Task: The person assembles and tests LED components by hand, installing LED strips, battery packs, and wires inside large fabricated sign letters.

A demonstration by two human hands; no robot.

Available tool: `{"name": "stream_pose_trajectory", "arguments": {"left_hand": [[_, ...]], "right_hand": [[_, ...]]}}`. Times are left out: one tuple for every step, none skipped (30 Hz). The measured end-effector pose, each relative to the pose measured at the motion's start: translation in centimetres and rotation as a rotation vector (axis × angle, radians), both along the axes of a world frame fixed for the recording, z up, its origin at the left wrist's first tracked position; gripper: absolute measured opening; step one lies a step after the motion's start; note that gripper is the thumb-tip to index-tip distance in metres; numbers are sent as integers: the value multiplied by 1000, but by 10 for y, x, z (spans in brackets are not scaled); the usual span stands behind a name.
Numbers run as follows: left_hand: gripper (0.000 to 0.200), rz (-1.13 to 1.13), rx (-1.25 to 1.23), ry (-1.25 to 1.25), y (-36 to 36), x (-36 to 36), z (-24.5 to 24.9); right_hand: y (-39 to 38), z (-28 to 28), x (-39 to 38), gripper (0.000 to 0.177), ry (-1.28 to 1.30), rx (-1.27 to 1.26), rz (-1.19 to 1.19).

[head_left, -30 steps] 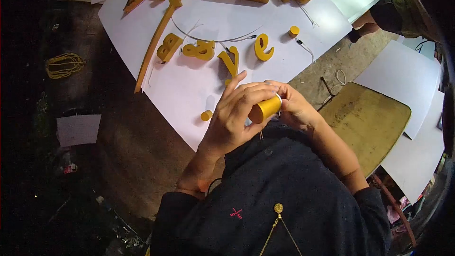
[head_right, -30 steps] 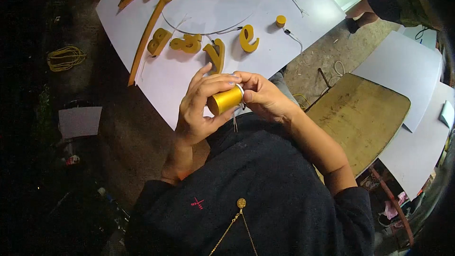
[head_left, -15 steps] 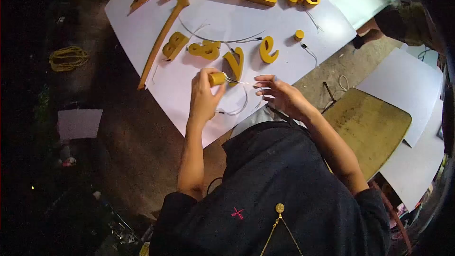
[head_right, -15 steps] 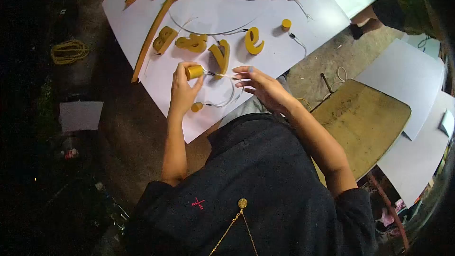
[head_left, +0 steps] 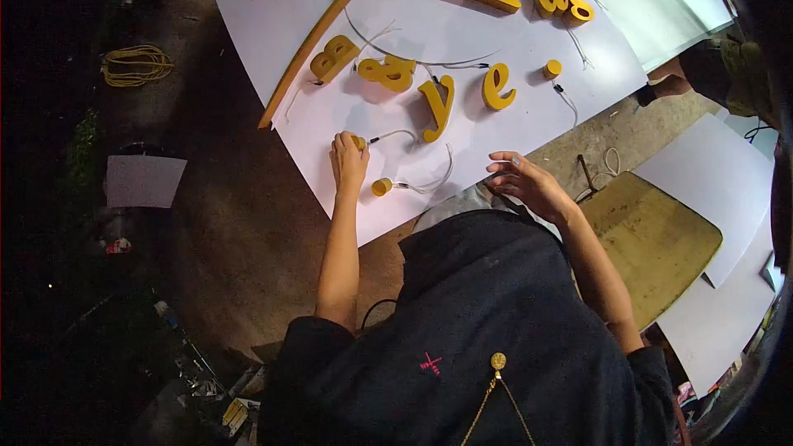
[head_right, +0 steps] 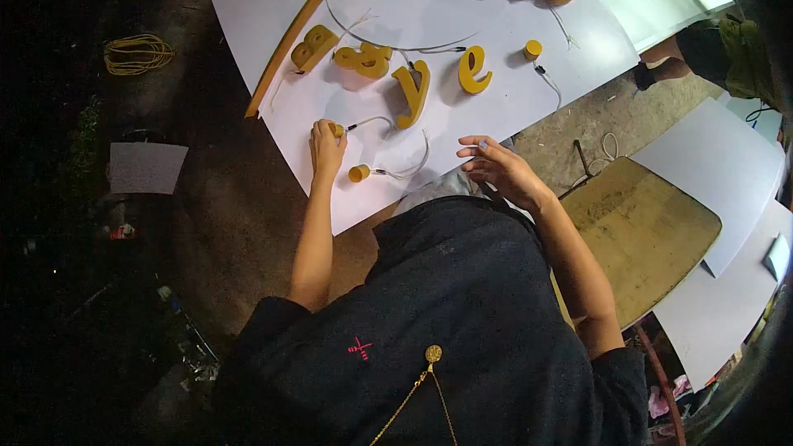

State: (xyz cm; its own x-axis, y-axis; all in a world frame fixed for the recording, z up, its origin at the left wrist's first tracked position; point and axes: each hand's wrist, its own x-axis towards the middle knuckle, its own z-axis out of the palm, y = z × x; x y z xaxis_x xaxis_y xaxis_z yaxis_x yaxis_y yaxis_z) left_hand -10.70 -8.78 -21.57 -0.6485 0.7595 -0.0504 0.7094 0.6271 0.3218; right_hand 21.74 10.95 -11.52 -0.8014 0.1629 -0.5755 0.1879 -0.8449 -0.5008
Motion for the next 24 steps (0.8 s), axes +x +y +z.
{"name": "stream_pose_trajectory", "arguments": {"left_hand": [[32,10,14,-2,-1,1,0],[32,11,14,-3,-1,2,0],[31,22,-11,-2,-1,4,0],[31,34,-34,0,-1,4,0],[31,37,-31,2,0,5,0],[30,38,-27,-13,-1,5,0],[30,38,-23,-29,-1,6,1],[30,38,-20,-29,-1,7,1],[30,20,-22,-19,-2,8,1],[31,1,-22,-10,-2,9,2],[31,-4,-16,-12,-1,10,3],[35,6,-42,-23,-1,10,4],[40,14,-67,-35,1,11,7],[40,5,-62,-40,2,12,9],[46,27,-67,-54,3,14,12],[52,50,-72,-66,3,14,14],[70,40,-92,-85,3,12,16],[70,33,-86,-85,3,13,20],[78,51,-77,-126,3,14,27],[85,68,-68,-165,4,16,35],[97,104,-76,-175,5,18,40],[97,103,-71,-173,9,25,52],[98,118,-89,-67,12,31,65],[99,135,-109,39,16,38,81]], "right_hand": [[1,-1,1,42,1,1,1],[2,-2,1,41,5,2,-7],[3,-3,2,40,9,4,-14],[4,-4,3,40,9,6,-11],[6,-6,3,40,20,13,-13],[7,-6,3,39,31,19,-16],[8,-6,2,39,32,21,-15],[9,-5,1,39,15,26,-22],[11,-4,2,39,-2,31,-31],[14,-4,2,39,-4,36,-34],[18,-6,2,39,-17,73,-26],[23,-8,3,38,-31,110,-21],[32,-11,2,34,-48,146,-28],[43,-17,2,34,-54,152,-37],[55,-25,2,35,-123,329,-51],[69,-35,2,36,-192,505,-63],[84,-44,1,39,-284,780,-71],[99,-53,-1,42,-376,1055,-78],[113,-58,-5,42,-379,1061,-84],[127,-63,-9,46,-490,1310,-136],[139,-67,-13,49,-601,1558,-189],[150,-73,-16,49,-600,1562,-193],[160,-80,-20,49,-619,1688,-180],[168,-88,-23,49,-637,1813,-165]]}}
